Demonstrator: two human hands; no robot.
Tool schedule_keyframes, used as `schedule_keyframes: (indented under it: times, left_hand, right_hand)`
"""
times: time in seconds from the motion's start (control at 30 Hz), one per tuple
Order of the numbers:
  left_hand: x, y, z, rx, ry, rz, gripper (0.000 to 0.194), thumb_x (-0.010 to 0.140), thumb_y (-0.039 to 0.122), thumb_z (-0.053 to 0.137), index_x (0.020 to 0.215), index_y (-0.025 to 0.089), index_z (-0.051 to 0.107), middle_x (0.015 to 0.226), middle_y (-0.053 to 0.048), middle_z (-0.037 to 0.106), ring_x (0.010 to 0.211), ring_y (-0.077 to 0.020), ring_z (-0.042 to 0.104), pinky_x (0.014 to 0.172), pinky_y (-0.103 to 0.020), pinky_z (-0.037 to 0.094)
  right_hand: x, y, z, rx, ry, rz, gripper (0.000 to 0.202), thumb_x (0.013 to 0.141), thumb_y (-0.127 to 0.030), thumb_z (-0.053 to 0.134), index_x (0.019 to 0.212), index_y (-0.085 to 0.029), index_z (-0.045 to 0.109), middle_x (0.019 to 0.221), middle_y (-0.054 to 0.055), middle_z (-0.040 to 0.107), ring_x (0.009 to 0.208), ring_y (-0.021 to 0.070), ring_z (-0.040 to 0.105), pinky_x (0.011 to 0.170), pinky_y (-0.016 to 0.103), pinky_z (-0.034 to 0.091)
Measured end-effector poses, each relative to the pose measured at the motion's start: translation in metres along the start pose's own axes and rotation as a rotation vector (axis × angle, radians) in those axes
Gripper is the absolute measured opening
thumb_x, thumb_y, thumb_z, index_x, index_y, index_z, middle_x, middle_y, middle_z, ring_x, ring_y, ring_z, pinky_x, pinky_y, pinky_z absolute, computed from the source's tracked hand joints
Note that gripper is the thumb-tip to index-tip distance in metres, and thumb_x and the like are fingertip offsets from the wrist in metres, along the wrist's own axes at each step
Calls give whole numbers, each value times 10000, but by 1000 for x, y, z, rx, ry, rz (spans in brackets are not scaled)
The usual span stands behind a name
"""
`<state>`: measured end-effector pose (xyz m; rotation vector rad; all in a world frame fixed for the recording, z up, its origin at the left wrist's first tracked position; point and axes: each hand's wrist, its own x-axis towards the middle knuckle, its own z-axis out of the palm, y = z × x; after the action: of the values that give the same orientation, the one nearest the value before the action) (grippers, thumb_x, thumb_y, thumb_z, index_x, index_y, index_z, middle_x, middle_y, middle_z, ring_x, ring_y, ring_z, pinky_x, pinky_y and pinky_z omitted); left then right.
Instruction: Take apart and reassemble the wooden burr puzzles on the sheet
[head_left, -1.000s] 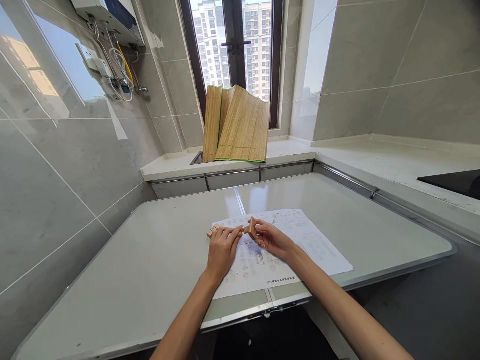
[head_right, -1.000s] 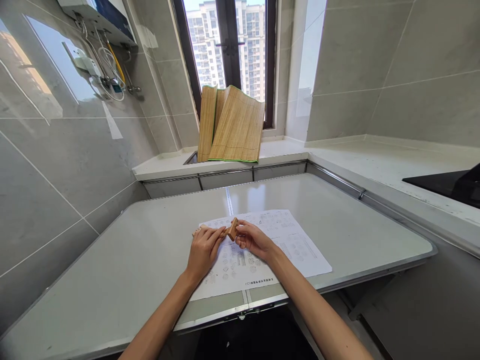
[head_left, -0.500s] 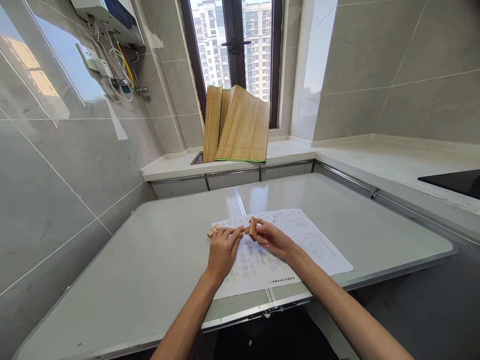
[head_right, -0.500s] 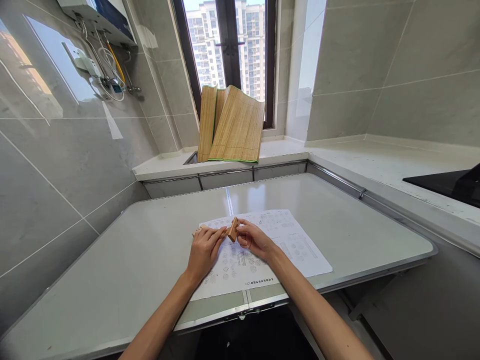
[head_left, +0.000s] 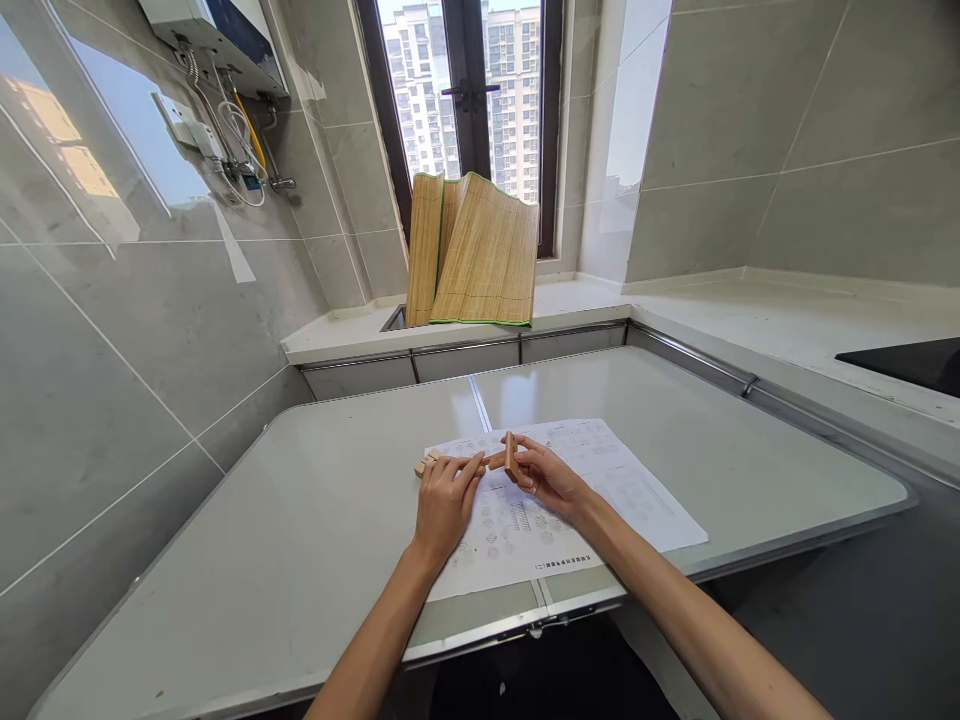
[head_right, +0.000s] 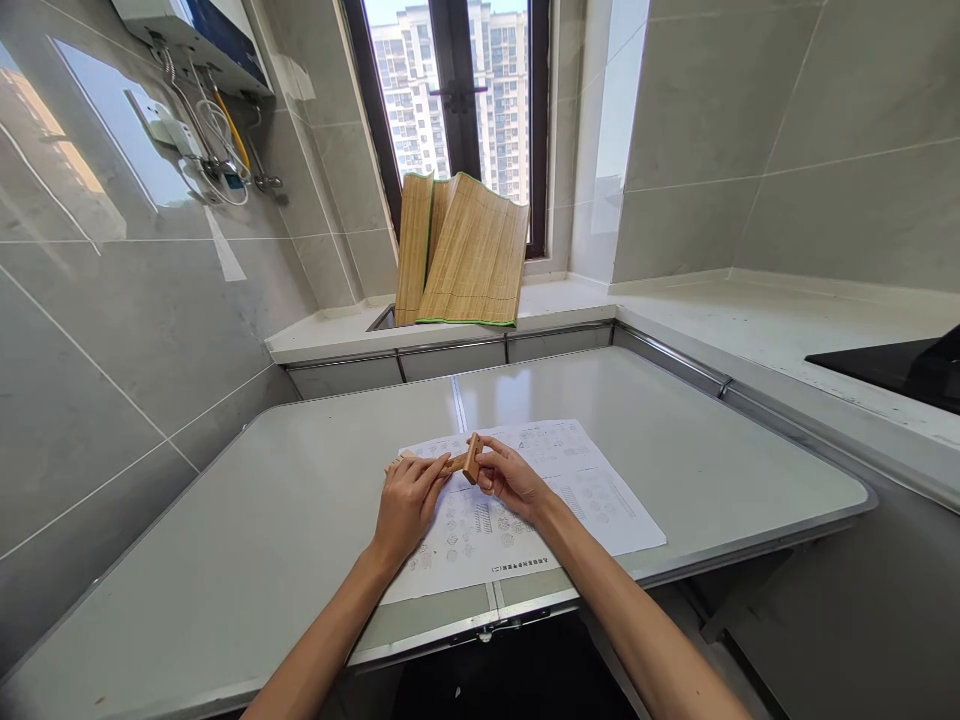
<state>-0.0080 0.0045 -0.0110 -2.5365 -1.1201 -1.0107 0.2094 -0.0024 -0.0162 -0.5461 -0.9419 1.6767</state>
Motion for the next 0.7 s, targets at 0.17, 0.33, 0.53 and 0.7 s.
schedule_keyframes:
  times: [0.17, 0.33, 0.53, 0.7]
  left_hand:
    - [2, 3, -3, 8, 2, 10, 329, 1035, 254, 495, 1334, 280, 629, 1098, -60, 734, 987, -238, 618, 892, -427, 446]
    - [2, 4, -3, 5, -3, 8, 317, 1030, 261, 510, 1319, 291, 636, 1104, -48, 733, 1000, -235, 622, 893, -415, 443]
    - [3, 6, -3, 14, 6, 7, 321, 1034, 267, 502, 1327, 293, 630, 1093, -47, 739, 978, -236, 631, 888, -413, 443]
    - [3, 4, -4, 29, 24, -51, 302, 1042, 293, 475, 1288, 268, 648, 1077, -60, 750, 991, -246, 642, 899, -431, 446]
  right_hand:
    - [3, 3, -3, 8, 9, 7, 285, 819, -280, 694, 1080, -207, 604, 565, -65, 515, 450, 76, 340, 427, 210, 252]
    - [4, 3, -3, 53, 31, 7, 262, 810, -304, 707, 1030, -181, 636, 553, -67, 471, 434, 61, 295, 400, 203, 221]
    - [4, 2, -1, 37, 36, -23, 245, 818, -290, 697, 1027, -169, 654, 548, -72, 455, 433, 54, 244, 402, 199, 218]
    - [4, -1, -3, 56, 180, -146, 257, 799, -313, 696, 1026, -207, 639, 560, -84, 422, 455, 72, 288, 421, 205, 249]
